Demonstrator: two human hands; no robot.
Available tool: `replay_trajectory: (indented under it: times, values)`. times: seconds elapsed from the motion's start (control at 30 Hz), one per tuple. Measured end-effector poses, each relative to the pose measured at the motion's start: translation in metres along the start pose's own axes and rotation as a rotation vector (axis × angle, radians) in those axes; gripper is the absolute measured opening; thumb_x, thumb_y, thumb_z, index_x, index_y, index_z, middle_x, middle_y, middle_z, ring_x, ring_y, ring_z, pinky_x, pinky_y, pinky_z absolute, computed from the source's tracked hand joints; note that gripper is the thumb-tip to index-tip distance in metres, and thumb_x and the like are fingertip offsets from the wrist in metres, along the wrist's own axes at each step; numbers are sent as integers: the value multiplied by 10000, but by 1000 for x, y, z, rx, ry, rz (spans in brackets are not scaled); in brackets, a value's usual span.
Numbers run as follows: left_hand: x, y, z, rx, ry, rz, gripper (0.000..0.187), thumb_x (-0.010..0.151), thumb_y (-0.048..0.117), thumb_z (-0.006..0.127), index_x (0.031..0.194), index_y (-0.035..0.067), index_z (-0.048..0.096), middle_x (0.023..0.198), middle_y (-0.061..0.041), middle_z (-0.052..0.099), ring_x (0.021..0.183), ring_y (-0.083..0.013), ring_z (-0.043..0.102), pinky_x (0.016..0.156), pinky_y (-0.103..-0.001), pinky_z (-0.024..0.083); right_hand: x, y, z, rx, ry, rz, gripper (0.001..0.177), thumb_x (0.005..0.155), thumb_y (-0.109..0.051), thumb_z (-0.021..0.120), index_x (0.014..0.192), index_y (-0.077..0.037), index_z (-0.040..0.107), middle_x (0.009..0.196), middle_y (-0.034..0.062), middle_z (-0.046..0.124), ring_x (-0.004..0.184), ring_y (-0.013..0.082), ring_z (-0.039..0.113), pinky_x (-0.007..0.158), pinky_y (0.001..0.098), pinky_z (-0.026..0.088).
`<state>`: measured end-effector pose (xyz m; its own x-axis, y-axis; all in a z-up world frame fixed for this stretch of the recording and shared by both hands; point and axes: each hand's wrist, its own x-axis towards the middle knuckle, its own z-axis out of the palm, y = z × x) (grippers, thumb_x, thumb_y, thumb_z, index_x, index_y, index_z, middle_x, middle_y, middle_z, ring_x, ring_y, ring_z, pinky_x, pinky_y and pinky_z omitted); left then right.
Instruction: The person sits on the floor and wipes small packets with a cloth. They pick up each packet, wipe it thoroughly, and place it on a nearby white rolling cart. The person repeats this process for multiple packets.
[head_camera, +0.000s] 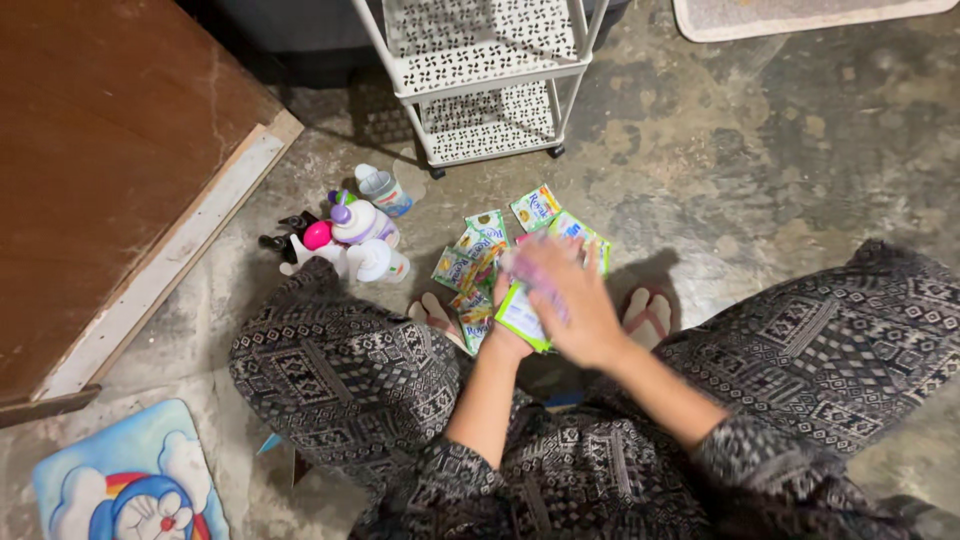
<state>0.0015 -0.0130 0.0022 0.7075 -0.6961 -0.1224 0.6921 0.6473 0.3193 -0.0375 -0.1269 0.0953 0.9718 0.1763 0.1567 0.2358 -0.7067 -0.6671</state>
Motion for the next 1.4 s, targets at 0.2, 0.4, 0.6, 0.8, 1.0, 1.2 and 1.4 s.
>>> replay_trajectory:
  times: [0.2, 0.4, 0.6, 0.8, 1.0, 1.2, 1.4]
  values:
    - [2, 2, -4, -21, 7, 51, 792, 1043, 621, 348, 1661, 150, 192, 1705, -116, 216, 1559, -295, 222, 1293, -456, 179, -28, -35, 10, 112, -205, -164, 561, 1026, -427, 399, 1530, -201, 497, 1643, 84, 437, 1566, 318, 293, 1251, 660, 11]
    - [-7, -5, -14, -58, 145, 18, 750, 1063, 625, 342, 1672, 214, 189, 1718, -108, 216, 1568, -309, 229, 1294, -482, 196, 19, 19, -10, -170, -89, -75, 575, 1005, -448, 469, 1536, -230, 500, 1668, 70, 377, 1569, 298, 279, 1220, 681, -67]
    - [3, 2, -30, -305, -221, 116, 759, 1058, 672, 388, 1679, 260, 246, 1735, -145, 229, 1582, -354, 246, 1299, -510, 198, -27, -10, 23, 164, 8, -101, 674, 1029, -504, 438, 1585, -128, 374, 1694, 156, 269, 1587, 392, 203, 1240, 666, -8]
    - [0, 18, 8, -172, 45, 226, 783, 1004, 645, 398, 1658, 251, 223, 1718, -156, 212, 1566, -355, 231, 1276, -520, 157, -29, 7, 20, -91, -160, -52, 675, 1013, -437, 455, 1597, -114, 351, 1698, 138, 285, 1575, 295, 223, 1246, 623, -44]
    - [0, 19, 8, -141, -59, 317, 850, 1060, 652, 411, 1678, 103, 219, 1727, -200, 223, 1602, -352, 214, 1325, -491, 136, -17, -6, 27, 97, 75, 135, 856, 1034, -463, 481, 1627, 32, 112, 1696, 220, 179, 1596, 333, 134, 1233, 638, -72]
    - [11, 6, -22, -508, -78, 339, 853, 993, 710, 404, 1639, 162, 303, 1701, -172, 247, 1548, -359, 252, 1272, -495, 200, -52, -24, 21, 108, -82, 92, 809, 1018, -479, 450, 1620, -7, 189, 1707, 238, 195, 1596, 351, 144, 1231, 620, -63]
    - [2, -15, -8, -385, 95, 139, 875, 1015, 739, 427, 1641, 131, 362, 1698, -108, 312, 1551, -318, 283, 1287, -479, 257, 5, 26, 23, 13, 34, 278, 715, 1026, -460, 461, 1582, -30, 330, 1667, 209, 308, 1611, 388, 141, 1258, 635, -66]
